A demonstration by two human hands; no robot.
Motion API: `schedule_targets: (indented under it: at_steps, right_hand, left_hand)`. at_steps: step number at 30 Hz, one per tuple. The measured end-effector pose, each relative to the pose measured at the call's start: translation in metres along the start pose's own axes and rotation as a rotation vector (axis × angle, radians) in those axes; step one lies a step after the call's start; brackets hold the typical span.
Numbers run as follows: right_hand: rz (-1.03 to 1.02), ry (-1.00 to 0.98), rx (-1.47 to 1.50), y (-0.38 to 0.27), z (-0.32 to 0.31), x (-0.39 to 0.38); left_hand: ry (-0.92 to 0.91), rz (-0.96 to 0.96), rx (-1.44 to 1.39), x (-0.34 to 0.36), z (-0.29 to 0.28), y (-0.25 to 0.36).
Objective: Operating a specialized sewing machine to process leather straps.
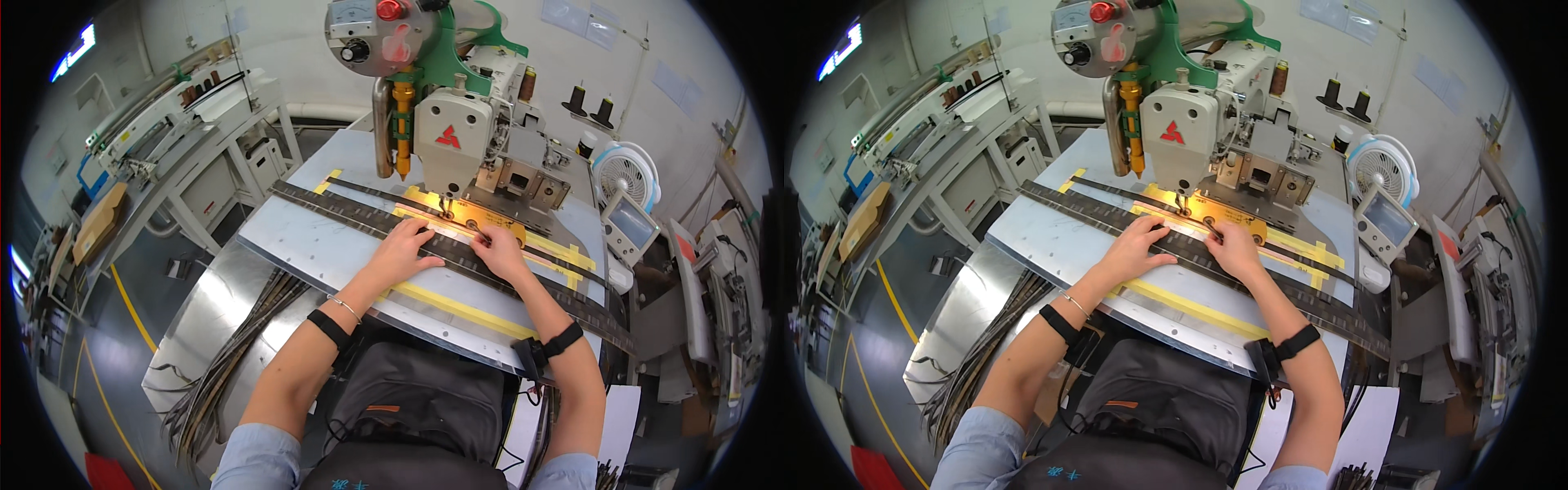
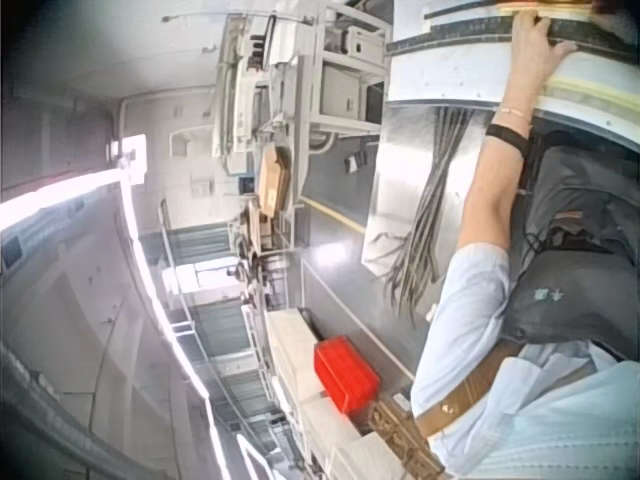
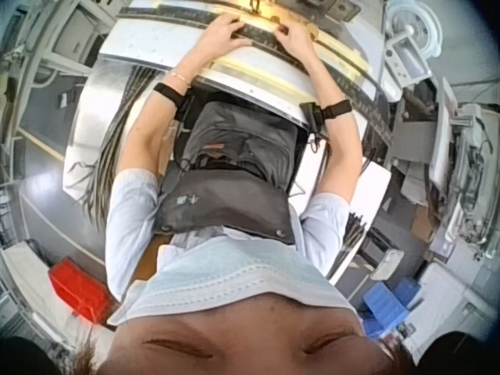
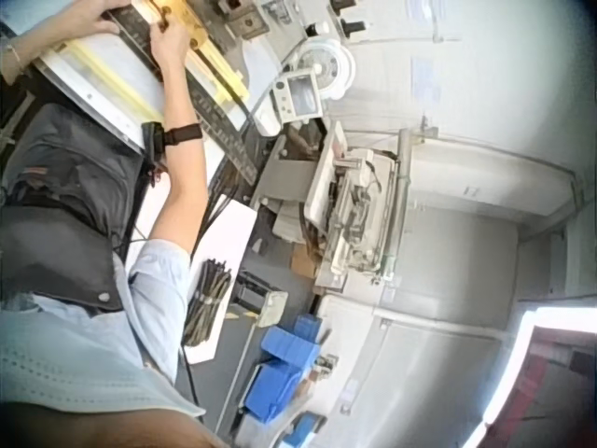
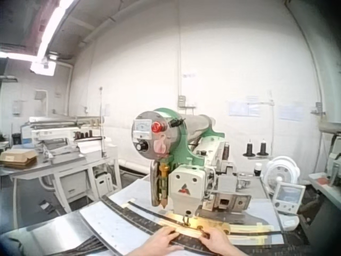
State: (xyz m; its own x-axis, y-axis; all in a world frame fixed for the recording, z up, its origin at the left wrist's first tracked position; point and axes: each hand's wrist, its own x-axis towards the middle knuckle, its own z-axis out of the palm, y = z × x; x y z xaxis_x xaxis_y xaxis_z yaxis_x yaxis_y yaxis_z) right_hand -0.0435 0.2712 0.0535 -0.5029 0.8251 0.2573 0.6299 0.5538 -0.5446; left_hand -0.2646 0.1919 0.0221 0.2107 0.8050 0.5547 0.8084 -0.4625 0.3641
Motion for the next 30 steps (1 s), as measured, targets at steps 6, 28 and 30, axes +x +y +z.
schedule_targets:
  at_steps: [6,28,30]
  right_hand:
    - [0.04,-0.063,0.007,0.004,-0.03,-0.031]
    - [0.172,-0.091,0.158,0.06,-0.103,-0.085]
    - [0.177,-0.147,0.104,0.056,-0.105,-0.085]
  left_hand:
    - [0.02,-0.028,0.117,-0.002,-0.004,0.002]
    - [-0.019,-0.389,0.357,-0.025,-0.051,-0.101]
    - [-0.08,-0.4,0.377,-0.021,-0.048,-0.089]
